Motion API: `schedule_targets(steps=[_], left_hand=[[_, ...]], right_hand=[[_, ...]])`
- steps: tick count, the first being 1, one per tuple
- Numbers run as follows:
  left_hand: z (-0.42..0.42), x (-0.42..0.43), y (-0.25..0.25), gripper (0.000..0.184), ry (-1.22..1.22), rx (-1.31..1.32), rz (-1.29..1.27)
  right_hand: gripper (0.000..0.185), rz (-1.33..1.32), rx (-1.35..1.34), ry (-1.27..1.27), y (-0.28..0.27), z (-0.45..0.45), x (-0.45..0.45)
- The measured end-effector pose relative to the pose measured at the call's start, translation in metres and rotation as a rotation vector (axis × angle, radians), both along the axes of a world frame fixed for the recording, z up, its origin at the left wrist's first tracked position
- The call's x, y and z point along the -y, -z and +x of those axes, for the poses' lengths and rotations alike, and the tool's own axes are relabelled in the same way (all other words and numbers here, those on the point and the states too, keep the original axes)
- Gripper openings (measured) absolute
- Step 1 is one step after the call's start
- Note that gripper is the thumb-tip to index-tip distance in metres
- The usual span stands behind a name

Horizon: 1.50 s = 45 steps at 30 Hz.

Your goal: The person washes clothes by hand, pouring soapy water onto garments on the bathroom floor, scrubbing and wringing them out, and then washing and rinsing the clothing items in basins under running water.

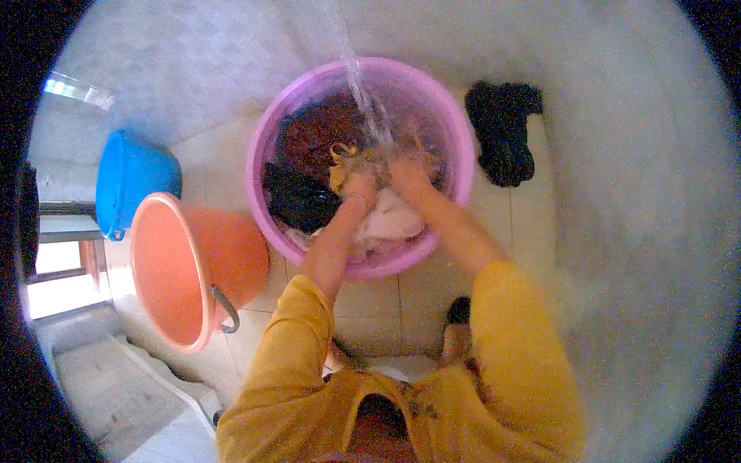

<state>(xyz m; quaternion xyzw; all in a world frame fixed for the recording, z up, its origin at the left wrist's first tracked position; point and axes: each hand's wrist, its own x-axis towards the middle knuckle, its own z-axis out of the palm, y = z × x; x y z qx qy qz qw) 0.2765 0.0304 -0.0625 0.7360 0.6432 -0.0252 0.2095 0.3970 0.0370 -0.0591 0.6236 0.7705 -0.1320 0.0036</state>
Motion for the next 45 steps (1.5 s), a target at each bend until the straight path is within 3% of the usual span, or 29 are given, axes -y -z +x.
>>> schedule_targets(steps=[4, 6, 9, 13, 15, 16, 18, 19, 21, 23, 25, 26, 27, 29, 31, 33, 34, 35, 36, 38, 41, 42, 43, 45], left_hand=[[-0.009, -0.006, 0.000, 0.018, 0.029, 0.102, -0.005], [-0.016, -0.001, -0.049, 0.020, 0.060, 0.140, 0.042], [-0.020, 0.006, -0.119, 0.031, 0.154, 0.367, 0.267], [-0.006, -0.008, -0.190, 0.038, 0.112, 0.360, 0.564], [-0.002, -0.008, -0.227, 0.036, 0.077, 0.519, 0.767], [-0.002, -0.015, -0.239, 0.036, 0.074, 0.519, 0.771], [-0.010, -0.025, -0.255, 0.031, 0.131, 1.069, 0.734], [-0.007, -0.023, -0.265, 0.031, 0.131, 1.069, 0.737], [0.003, -0.012, -0.286, 0.021, -0.058, 1.603, 0.336], [0.000, -0.007, -0.282, 0.022, -0.175, 1.685, 0.238], [-0.016, -0.016, -0.251, 0.028, -0.283, 1.795, 0.258], [-0.031, -0.021, -0.232, 0.027, -0.478, 1.924, 0.033], [-0.041, -0.017, -0.213, 0.027, -0.480, 1.924, 0.031], [-0.057, -0.008, -0.171, 0.023, -0.669, 2.009, -0.207], [-0.066, -0.001, -0.119, 0.028, -0.810, 1.657, -0.375], [-0.052, 0.017, -0.102, 0.030, -1.012, 1.356, -0.228], [-0.051, 0.021, -0.083, 0.048, -1.014, 1.513, -0.408], [-0.027, 0.040, -0.108, 0.078, -1.174, 1.599, -0.547], [-0.019, 0.055, -0.113, 0.102, -0.933, 1.931, -0.924], [-0.002, 0.071, -0.114, 0.104, -0.901, 2.086, -1.380], [0.024, 0.081, -0.114, 0.101, -0.770, 2.333, -1.200], [0.028, 0.084, -0.113, 0.078, -0.909, 2.471, -1.010], [0.030, 0.083, -0.105, 0.078, -0.908, 2.486, -1.014], [0.033, 0.085, -0.079, 0.054, -0.721, 2.641, -0.871]], right_hand=[[0.026, 0.052, -0.050, 0.180, 0.005, 0.005, -0.008], [0.020, -0.104, -0.025, -0.099, -0.066, 0.016, -0.008], [0.010, 0.237, -0.324, -0.223, -0.133, 0.030, -0.009], [0.020, 0.460, -0.510, -0.352, -0.214, 0.031, -0.002], [0.038, 0.089, -1.520, -0.194, -0.230, 0.033, -0.002], [0.038, 0.089, -1.518, -0.199, -0.230, 0.037, -0.007], [0.055, 0.279, -1.891, -0.147, -0.212, 0.035, -0.014], [0.055, 0.279, -1.891, -0.151, -0.200, 0.031, -0.011], [0.065, 0.415, -1.236, -0.230, -0.180, 0.009, 0.001], [0.062, 0.395, -1.390, -0.247, -0.170, -0.003, 0.004], [0.048, 0.137, -1.166, 0.120, -0.164, 0.006, -0.010], [0.033, 0.195, -1.178, 0.132, -0.159, 0.011, -0.014], [0.033, 0.194, -1.177, 0.134, -0.161, 0.016, -0.016], [0.028, 0.116, -1.002, 0.024, -0.169, 0.021, -0.020], [0.026, 0.130, -0.854, -0.002, -0.176, 0.015, -0.019], [0.025, 0.144, -0.707, -0.033, -0.179, 0.008, -0.016], [0.026, 0.252, -0.699, -0.078, -0.180, 0.007, -0.013], [0.027, 0.356, -0.690, -0.125, -0.181, 0.005, -0.010], [0.027, 0.346, -0.689, -0.133, -0.185, 0.003, -0.006], [0.026, 0.285, -0.513, -0.420, -0.194, 0.004, 0.009], [0.031, 0.074, -0.467, -0.638, -0.199, 0.011, 0.042], [0.031, 0.069, -0.455, -0.645, -0.201, 0.011, 0.052], [0.031, -0.072, -0.426, -0.696, -0.202, 0.012, 0.062], [0.030, -0.225, -0.385, -0.742, -0.204, 0.015, 0.073]])
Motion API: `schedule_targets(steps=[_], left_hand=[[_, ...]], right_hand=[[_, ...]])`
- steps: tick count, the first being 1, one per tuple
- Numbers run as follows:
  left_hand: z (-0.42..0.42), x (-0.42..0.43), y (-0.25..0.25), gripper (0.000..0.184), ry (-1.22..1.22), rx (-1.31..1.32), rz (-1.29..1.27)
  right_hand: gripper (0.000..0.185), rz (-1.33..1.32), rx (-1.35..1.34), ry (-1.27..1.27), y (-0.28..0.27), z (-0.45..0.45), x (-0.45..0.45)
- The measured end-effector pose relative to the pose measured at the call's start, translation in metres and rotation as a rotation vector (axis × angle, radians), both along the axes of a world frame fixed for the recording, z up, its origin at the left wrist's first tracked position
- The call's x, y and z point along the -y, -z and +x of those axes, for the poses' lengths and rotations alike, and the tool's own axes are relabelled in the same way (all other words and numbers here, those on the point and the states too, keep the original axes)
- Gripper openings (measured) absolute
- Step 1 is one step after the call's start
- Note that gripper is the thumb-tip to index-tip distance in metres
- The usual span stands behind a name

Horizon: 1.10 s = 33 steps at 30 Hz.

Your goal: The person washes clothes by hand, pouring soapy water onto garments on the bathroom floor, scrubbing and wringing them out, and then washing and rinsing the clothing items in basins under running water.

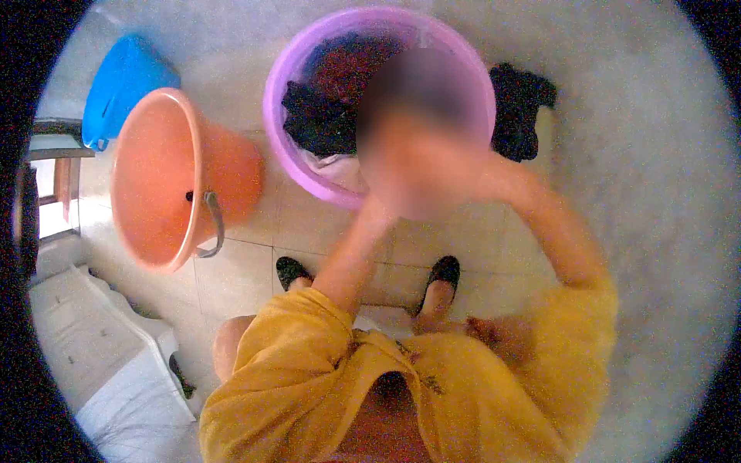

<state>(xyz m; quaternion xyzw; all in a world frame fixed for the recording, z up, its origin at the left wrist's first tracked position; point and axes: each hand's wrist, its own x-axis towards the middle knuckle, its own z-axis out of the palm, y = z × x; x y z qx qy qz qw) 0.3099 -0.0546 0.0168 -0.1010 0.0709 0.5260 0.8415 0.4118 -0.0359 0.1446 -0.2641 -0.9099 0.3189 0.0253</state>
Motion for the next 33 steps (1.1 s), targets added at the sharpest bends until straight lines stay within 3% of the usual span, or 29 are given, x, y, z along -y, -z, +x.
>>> schedule_targets(steps=[1, 5, 6, 7, 8, 14, 19, 21, 22, 24, 25, 27, 28, 29, 30, 31, 33], left_hand=[[0.002, 0.000, 0.009, 0.038, 0.022, 0.060, -0.075], [0.005, -0.001, 0.005, 0.040, 0.136, 0.015, -0.230], [0.006, -0.002, 0.006, 0.040, 0.126, 0.024, -0.233], [0.008, -0.001, 0.009, 0.050, 0.164, -0.023, -0.182], [0.011, 0.002, 0.010, 0.060, 0.207, -0.071, -0.135], [-0.002, 0.020, -0.015, 0.062, 0.352, -0.152, 0.171], [0.009, 0.028, -0.028, 0.048, 0.428, -0.124, 0.152], [0.017, 0.028, -0.030, 0.046, 0.454, -0.166, 0.151], [0.022, 0.029, -0.032, 0.046, 0.405, -0.083, 0.129], [0.027, 0.028, -0.044, 0.046, 0.357, 0.002, 0.116], [0.026, 0.028, -0.062, 0.048, 0.271, 0.092, 0.054], [0.021, 0.024, -0.079, 0.049, 0.181, 0.179, -0.006], [0.019, 0.022, -0.082, 0.048, 0.170, 0.368, 0.065], [0.018, 0.021, -0.083, 0.047, 0.158, 0.557, 0.138], [0.020, 0.023, -0.082, 0.047, 0.160, 0.557, 0.135], [0.023, 0.024, -0.082, 0.047, 0.090, 0.583, 0.031], [0.025, 0.024, -0.077, 0.048, 0.030, 0.599, -0.067]], right_hand=[[0.030, -0.061, -0.019, -0.004, -0.003, 0.001, 0.001], [0.027, -0.176, -0.070, 0.067, -0.005, 0.013, -0.025], [0.026, -0.282, -0.093, 0.239, -0.005, 0.016, -0.032], [0.025, -0.389, -0.116, 0.415, -0.003, 0.020, -0.037], [0.025, -0.397, -0.108, 0.413, 0.002, 0.025, -0.043], [0.017, -0.802, -0.356, 0.588, 0.057, 0.022, -0.054], [0.026, -0.919, -0.463, 0.320, 0.109, 0.025, -0.059], [0.039, -1.271, -1.109, -0.120, 0.140, 0.016, -0.055], [0.039, -1.274, -1.103, -0.117, 0.175, 0.022, -0.049], [0.054, -1.434, -1.611, 0.684, 0.247, 0.037, -0.040], [0.054, -1.432, -1.609, 0.688, 0.212, 0.015, -0.032], [0.062, -1.614, -1.532, -0.077, 0.131, -0.026, -0.010], [0.062, -1.616, -1.532, -0.075, 0.105, -0.032, -0.002], [0.065, -1.546, -1.700, 0.110, 0.084, -0.035, 0.006], [0.068, -1.458, -1.860, 0.302, 0.068, -0.038, 0.015], [0.068, -1.456, -1.865, 0.306, 0.055, -0.047, 0.022], [0.055, -1.395, -2.257, 0.195, 0.042, -0.062, 0.031]])
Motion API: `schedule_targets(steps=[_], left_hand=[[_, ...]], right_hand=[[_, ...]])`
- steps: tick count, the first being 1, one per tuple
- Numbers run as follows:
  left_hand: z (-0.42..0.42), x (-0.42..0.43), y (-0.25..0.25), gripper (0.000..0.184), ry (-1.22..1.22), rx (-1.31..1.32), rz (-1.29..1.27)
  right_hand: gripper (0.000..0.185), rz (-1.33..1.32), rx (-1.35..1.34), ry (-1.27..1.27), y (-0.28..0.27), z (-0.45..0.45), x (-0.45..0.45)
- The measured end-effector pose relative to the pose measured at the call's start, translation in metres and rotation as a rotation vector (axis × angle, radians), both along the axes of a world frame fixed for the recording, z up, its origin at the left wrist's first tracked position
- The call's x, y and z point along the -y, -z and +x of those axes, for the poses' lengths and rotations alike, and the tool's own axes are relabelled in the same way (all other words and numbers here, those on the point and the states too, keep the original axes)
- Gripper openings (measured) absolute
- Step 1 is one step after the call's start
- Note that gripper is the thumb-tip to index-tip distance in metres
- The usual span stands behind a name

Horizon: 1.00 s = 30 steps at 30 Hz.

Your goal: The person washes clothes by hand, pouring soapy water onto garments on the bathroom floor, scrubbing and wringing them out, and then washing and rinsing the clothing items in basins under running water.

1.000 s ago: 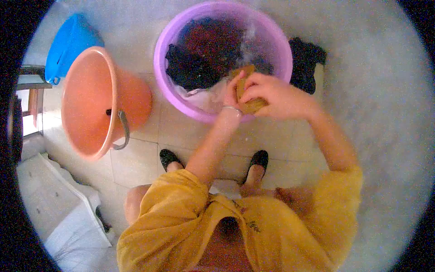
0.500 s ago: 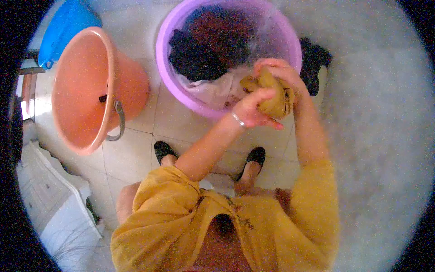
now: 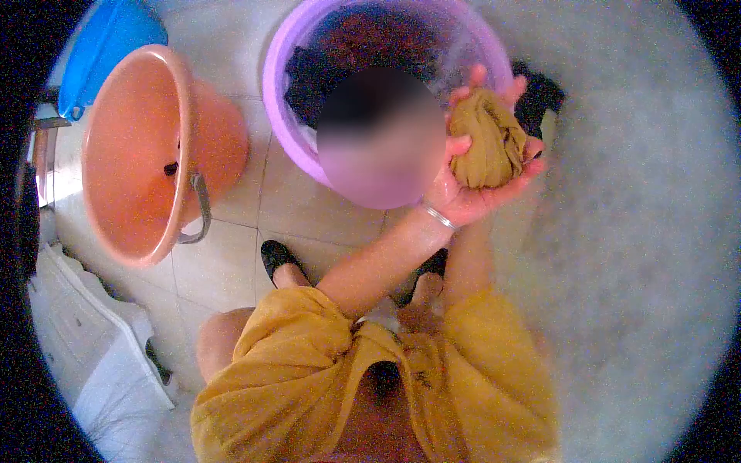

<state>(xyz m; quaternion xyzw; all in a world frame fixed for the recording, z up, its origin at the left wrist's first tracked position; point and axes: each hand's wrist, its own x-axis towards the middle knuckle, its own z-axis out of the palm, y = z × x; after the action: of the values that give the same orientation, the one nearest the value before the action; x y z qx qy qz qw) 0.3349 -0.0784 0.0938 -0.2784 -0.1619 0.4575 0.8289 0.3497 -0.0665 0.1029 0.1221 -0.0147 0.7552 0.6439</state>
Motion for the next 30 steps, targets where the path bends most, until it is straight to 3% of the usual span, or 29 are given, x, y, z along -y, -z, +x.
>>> schedule_targets(steps=[1, 3, 7, 8, 9, 10, 11, 12, 14, 15, 18, 20, 21, 23, 25, 26, 27, 28, 30], left_hand=[[-0.001, 0.000, 0.007, 0.048, 0.049, 0.025, 0.103], [-0.004, 0.000, 0.017, 0.048, 0.101, 0.048, 0.202], [-0.007, -0.004, 0.030, 0.041, 0.231, -0.435, 0.404], [-0.005, -0.005, 0.035, 0.037, 0.243, -0.598, 0.460], [-0.003, -0.009, 0.038, 0.037, 0.245, -0.602, 0.475], [-0.002, -0.011, 0.041, 0.034, 0.280, -0.820, 0.520], [-0.001, -0.012, 0.044, 0.031, 0.313, -1.041, 0.561], [0.000, -0.014, 0.046, 0.031, 0.318, -1.048, 0.569], [0.007, -0.018, 0.052, 0.030, 0.418, -1.492, 0.519], [0.008, -0.024, 0.060, 0.030, 0.422, -1.497, 0.531], [0.007, -0.035, 0.061, 0.037, 0.358, -1.688, 0.764], [0.009, -0.038, 0.055, 0.037, 0.210, -2.015, 0.704], [0.011, -0.039, 0.059, 0.037, 0.217, -2.016, 0.711], [0.016, -0.042, 0.062, 0.045, -0.139, -2.344, 0.475], [0.014, -0.046, 0.066, 0.047, -0.145, -2.522, 0.464], [0.004, -0.050, 0.062, 0.049, -0.148, -2.695, 0.426], [-0.036, -0.071, 0.059, 0.056, -0.159, -2.810, 0.641], [-0.066, -0.070, 0.029, 0.060, -0.341, -2.754, 0.728], [-0.128, -0.076, -0.007, 0.057, -0.551, -2.754, 0.828]], right_hand=[[0.055, 0.003, -0.003, 0.001, 0.010, 0.011, -0.012], [0.039, 0.384, 0.225, -0.117, 0.041, 0.049, -0.048], [0.029, 0.351, 0.527, -0.301, 0.032, 0.084, -0.070], [0.026, 0.328, 0.786, -0.374, 0.029, 0.089, -0.074], [0.022, 0.306, 1.044, -0.443, 0.026, 0.092, -0.080], [0.022, 0.310, 1.040, -0.434, 0.025, 0.096, -0.081], [0.022, 0.209, 1.376, -0.426, 0.019, 0.093, -0.081], [0.023, 0.094, 1.707, -0.405, 0.016, 0.090, -0.080], [0.022, 0.160, 1.812, -0.393, 0.027, 0.091, -0.086], [0.021, 0.227, 1.922, -0.397, 0.031, 0.088, -0.088], [0.018, 0.223, 2.106, -0.211, 0.038, 0.085, -0.089], [0.015, 0.337, 2.331, -0.021, 0.053, 0.087, -0.096], [0.015, 0.328, 2.328, -0.018, 0.060, 0.084, -0.098], [0.023, 0.211, 2.658, 0.293, 0.067, 0.075, -0.100], [0.023, 0.127, 2.696, 0.290, 0.069, 0.068, -0.102], [0.025, -0.026, 2.286, 0.261, 0.069, 0.064, -0.106], [0.027, -0.155, 1.857, 0.218, 0.070, 0.056, -0.107], [0.027, -0.152, 1.853, 0.221, 0.068, 0.054, -0.105], [0.030, 0.116, 1.966, 0.055, 0.089, 0.050, -0.089]])
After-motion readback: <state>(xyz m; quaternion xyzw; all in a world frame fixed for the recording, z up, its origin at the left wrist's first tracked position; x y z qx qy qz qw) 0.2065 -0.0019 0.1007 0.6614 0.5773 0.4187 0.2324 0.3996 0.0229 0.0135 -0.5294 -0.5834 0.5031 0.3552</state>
